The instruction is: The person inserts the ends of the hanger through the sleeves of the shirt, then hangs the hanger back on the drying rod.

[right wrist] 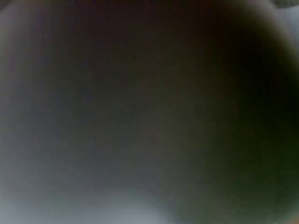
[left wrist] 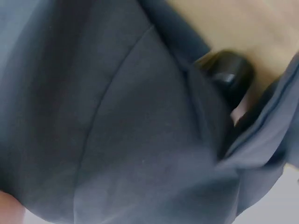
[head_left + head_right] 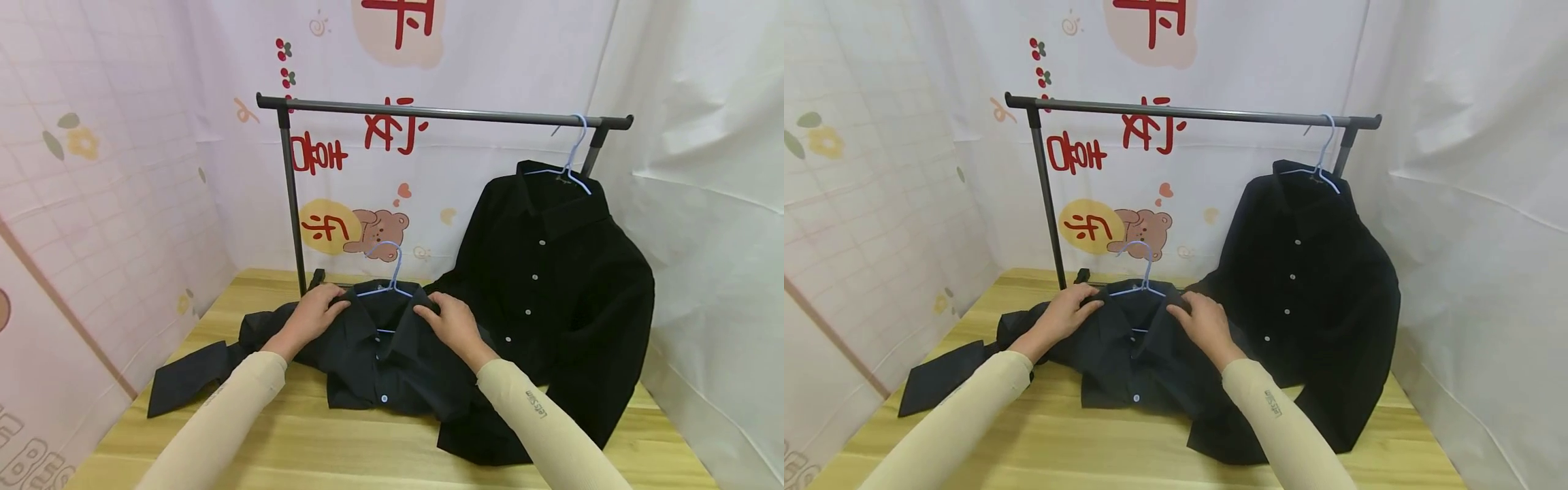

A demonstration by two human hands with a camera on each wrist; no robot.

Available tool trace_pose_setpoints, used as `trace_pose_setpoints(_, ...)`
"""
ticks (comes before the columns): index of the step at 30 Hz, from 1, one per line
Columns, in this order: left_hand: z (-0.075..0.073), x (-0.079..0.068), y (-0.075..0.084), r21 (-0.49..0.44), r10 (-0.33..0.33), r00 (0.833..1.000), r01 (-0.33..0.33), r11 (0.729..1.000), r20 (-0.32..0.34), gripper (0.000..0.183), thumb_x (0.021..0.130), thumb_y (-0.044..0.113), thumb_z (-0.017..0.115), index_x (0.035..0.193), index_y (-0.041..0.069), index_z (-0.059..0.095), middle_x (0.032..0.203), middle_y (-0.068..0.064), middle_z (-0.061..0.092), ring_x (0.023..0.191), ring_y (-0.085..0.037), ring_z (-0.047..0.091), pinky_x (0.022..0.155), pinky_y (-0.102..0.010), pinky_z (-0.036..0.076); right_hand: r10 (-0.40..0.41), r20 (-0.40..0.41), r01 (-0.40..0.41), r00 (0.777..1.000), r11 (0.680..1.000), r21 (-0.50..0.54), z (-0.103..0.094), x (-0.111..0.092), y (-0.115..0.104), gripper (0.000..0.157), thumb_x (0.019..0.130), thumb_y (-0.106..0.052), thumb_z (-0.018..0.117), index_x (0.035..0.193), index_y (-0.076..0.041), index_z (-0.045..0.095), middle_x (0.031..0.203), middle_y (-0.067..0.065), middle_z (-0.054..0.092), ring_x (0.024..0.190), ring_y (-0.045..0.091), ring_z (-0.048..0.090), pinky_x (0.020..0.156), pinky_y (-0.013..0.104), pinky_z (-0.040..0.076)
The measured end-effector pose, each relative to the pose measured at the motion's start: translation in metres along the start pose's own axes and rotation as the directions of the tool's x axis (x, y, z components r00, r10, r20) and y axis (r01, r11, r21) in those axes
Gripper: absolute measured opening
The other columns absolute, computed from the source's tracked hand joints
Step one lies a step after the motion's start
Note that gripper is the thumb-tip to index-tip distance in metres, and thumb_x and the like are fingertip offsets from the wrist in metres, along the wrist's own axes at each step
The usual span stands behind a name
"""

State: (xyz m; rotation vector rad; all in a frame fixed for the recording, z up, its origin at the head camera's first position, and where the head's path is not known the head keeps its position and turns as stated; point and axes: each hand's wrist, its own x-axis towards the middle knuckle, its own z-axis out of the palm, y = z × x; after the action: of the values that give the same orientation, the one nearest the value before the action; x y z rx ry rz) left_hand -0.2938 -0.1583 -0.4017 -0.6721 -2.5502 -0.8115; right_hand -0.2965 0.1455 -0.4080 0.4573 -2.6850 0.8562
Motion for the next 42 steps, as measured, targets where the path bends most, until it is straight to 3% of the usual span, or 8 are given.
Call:
trace_pose_setpoints(5,0.021,-0.016,-0.007,-0.02,0.004,0.999,-0.005,1.0,-0.042,0.008,0.093,0.01,0.07,0.099,0.005,0.073,0.098,-0.008,0.064,0.095,-0.027,0.056,0.082,-0.044,0.047,-0.16,-0.005,0.15,0.987,0.938,-0.312,0.005,-0.011,0.005,0.027,0.09,-0.035,0.073,0.096,-0.01,0.078,0.081,0.004,0.062,0.076,0.024,0.058,0.07,0.04,0.048)
trace_pose_setpoints(10,0.029,-0.025,-0.003,-0.045,-0.051,0.998,0.05,0.998,-0.03,0.017,0.096,0.013,0.067,0.111,0.007,0.073,0.105,-0.008,0.07,0.1,-0.027,0.064,0.088,-0.045,0.05,-0.205,-0.062,0.184,0.977,0.951,-0.25,0.01,-0.017,-0.003,0.016,0.09,-0.025,0.075,0.088,-0.01,0.076,0.073,0.001,0.056,0.069,0.021,0.055,0.062,0.036,0.046)
trace_pose_setpoints(16,0.026,-0.03,-0.001,0.005,-0.093,0.995,0.093,0.996,-0.045,0.018,0.097,0.018,0.066,0.112,0.01,0.072,0.103,-0.006,0.072,0.094,-0.026,0.068,0.081,-0.045,0.052,-0.048,-0.032,0.042,0.998,0.984,-0.176,0.013,-0.019,-0.006,0.024,0.093,-0.03,0.071,0.105,-0.009,0.074,0.093,0.005,0.069,0.084,0.024,0.064,0.075,0.042,0.052)
trace_pose_setpoints(22,0.007,-0.021,-0.01,0.003,-0.122,0.982,0.124,0.992,-0.142,0.023,0.097,0.02,0.067,0.116,0.009,0.071,0.109,-0.011,0.071,0.096,-0.031,0.068,0.083,-0.05,0.052,0.11,-0.011,-0.11,0.994,0.983,-0.148,-0.003,-0.021,0.005,0.035,0.091,-0.039,0.072,0.112,-0.01,0.072,0.105,0.009,0.071,0.088,0.028,0.065,0.079,0.049,0.051)
trace_pose_setpoints(27,-0.016,-0.009,-0.018,-0.014,-0.174,0.97,0.174,0.985,-0.169,0.025,0.098,0.021,0.065,0.117,0.006,0.069,0.111,-0.017,0.07,0.097,-0.036,0.067,0.085,-0.052,0.049,0.213,-0.038,-0.212,0.976,0.977,0.016,-0.023,-0.021,0.016,0.039,0.09,-0.042,0.073,0.113,-0.011,0.071,0.103,0.009,0.07,0.084,0.027,0.063,0.077,0.046,0.051)
trace_pose_setpoints(34,-0.05,-0.002,-0.027,-0.069,-0.29,0.931,0.281,0.957,-0.222,0.025,0.101,0.029,0.06,0.113,0.009,0.067,0.106,-0.016,0.068,0.091,-0.034,0.061,0.08,-0.047,0.044,0.285,0.099,-0.302,0.953,0.889,0.345,-0.04,-0.017,0.031,0.045,0.089,-0.047,0.072,0.106,-0.006,0.066,0.09,0.009,0.064,0.078,0.023,0.061,0.07,0.034,0.052)
trace_pose_setpoints(38,-0.064,-0.001,-0.035,-0.097,-0.314,0.902,0.298,0.95,-0.297,0.026,0.102,0.03,0.059,0.109,0.007,0.067,0.105,-0.017,0.068,0.09,-0.033,0.059,0.08,-0.044,0.043,0.315,0.141,-0.345,0.939,0.848,0.402,-0.041,-0.017,0.04,0.04,0.09,-0.044,0.072,0.098,-0.005,0.067,0.084,0.01,0.062,0.081,0.03,0.062,0.068,0.032,0.05)
trace_pose_setpoints(42,-0.074,-0.001,-0.039,-0.103,-0.326,0.886,0.31,0.945,-0.331,0.024,0.102,0.027,0.06,0.108,0.005,0.067,0.106,-0.018,0.069,0.09,-0.032,0.059,0.081,-0.043,0.042,0.306,0.138,-0.336,0.942,0.859,0.387,-0.041,-0.018,0.046,0.038,0.094,-0.043,0.068,0.089,-0.006,0.067,0.077,0.009,0.058,0.078,0.03,0.057,0.067,0.033,0.045)
